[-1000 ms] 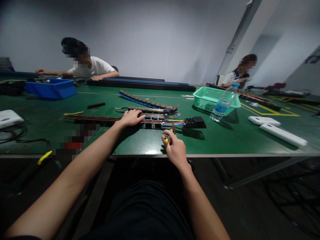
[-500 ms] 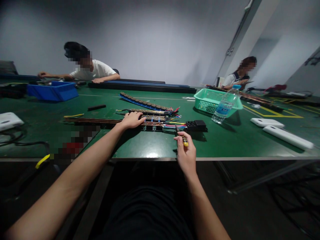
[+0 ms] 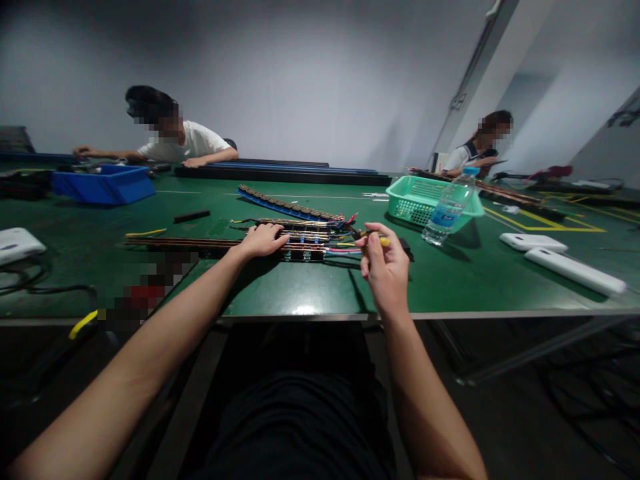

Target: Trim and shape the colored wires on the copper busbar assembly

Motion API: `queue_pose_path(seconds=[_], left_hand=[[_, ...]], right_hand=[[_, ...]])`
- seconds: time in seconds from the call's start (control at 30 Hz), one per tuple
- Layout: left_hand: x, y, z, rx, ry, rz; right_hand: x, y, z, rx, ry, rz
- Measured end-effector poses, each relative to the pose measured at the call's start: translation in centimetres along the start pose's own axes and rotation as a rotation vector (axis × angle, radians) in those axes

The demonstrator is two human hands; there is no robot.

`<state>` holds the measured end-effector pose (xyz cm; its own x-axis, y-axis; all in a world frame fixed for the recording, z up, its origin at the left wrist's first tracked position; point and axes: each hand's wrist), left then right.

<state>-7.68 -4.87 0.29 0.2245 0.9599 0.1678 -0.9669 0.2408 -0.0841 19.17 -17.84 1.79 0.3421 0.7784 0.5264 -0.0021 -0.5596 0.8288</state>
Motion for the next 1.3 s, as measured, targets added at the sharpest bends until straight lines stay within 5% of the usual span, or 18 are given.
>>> queue_pose_path(seconds=[0.27,0.8,1.3], left_hand=[[-0.1,-0.1,0.2,0.002,0.005,-0.005],[-0.1,-0.1,0.2,0.002,0.008,-0.016],[0.0,0.0,0.2,0.012,0.024,-0.009]], right_hand=[[6.4,-4.9,-2.2,0.029,0.046,-0.246],[3.4,-5.3,-2.2,-0.082,0.002,0.171],[3.5,-4.5,-2.3,0.008,-0.118,0.161]])
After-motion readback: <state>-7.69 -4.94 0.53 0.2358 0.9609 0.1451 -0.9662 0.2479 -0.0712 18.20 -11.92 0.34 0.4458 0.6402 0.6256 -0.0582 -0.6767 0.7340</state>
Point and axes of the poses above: each hand's wrist, its own x-axis towards the middle knuckle, its own z-axis out of the back of the hand, y = z × x, and after that the axes turned 4 degrees about -y, right-handed
